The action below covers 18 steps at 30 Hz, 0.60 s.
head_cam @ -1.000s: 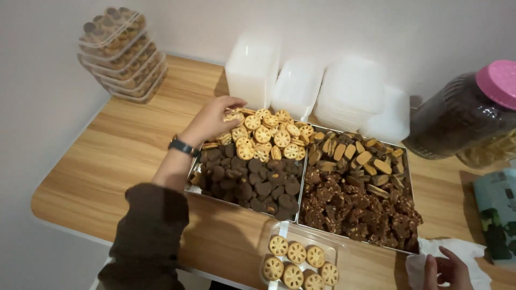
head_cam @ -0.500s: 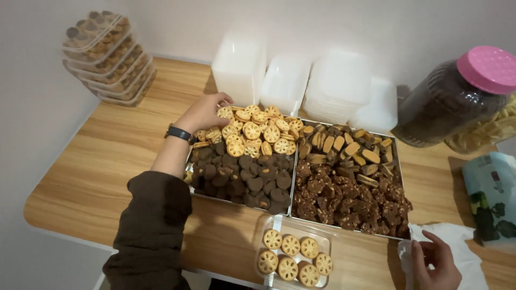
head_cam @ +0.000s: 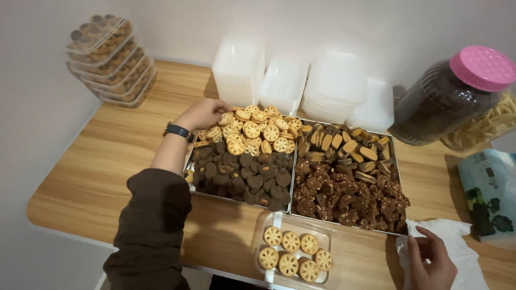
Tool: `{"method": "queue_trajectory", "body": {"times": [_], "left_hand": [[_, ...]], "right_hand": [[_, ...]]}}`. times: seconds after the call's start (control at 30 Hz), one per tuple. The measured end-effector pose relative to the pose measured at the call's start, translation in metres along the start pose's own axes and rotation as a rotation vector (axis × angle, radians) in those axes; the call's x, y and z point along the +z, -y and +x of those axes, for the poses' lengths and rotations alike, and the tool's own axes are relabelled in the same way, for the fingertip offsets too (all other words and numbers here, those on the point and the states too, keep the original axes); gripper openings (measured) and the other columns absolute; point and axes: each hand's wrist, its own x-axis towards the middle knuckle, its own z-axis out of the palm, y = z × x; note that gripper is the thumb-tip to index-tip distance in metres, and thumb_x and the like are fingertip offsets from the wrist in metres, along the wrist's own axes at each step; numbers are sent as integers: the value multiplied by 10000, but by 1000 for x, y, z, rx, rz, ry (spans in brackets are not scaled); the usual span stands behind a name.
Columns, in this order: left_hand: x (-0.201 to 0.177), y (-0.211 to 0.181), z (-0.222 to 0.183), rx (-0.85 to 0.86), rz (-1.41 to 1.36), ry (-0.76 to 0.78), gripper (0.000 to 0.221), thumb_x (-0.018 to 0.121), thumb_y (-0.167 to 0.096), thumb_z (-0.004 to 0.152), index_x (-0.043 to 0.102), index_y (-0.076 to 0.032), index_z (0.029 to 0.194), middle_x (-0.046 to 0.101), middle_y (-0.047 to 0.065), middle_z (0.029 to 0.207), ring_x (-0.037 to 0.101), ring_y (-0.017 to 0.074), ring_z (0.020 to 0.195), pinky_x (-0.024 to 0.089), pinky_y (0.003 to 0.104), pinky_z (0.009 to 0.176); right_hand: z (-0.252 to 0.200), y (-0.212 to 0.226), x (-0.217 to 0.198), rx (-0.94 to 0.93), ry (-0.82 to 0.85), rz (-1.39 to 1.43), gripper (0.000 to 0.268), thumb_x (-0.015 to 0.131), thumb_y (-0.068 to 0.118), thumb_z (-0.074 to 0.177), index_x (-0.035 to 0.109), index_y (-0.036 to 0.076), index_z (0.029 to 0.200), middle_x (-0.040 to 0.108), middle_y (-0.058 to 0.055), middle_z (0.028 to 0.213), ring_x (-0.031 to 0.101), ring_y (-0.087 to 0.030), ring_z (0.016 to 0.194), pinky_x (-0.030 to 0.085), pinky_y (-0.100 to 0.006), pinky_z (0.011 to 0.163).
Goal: Assembling and packaging various types of cookies from large trays into smaller plastic containers.
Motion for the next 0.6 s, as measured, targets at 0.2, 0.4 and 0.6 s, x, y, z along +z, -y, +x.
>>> {"method": "queue_trajectory", "body": {"times": [0.2,0.4,0.6], "left_hand": [[-4,-7,-7,-14,-77,-37,387,431,-40,981,678,-130,1265,687,56,1062,589,167,778,454,301,628],[-2,2,-5,49,-49,-30,180,588,-25,867,686,-147,955,665,-1,926,586,138,819,486,293,735],[-7,-18,-36,109,-161,-103,104,595,-14,952,621,-113,935,594,34,959,631,106,827,507,186,642]], "right_hand": [[-2,18,-1,49,-2,1,232,670,103,1092,705,-3,1295,679,-138,931,575,-203,783,451,-349,737],[-2,20,0,78,3,19,211,666,100,1090,696,0,1273,669,-132,913,550,-186,766,426,-331,696],[-6,26,0,39,-32,75,205,679,93,1092,702,-16,1264,642,-127,899,525,-179,763,414,-312,690]]}}
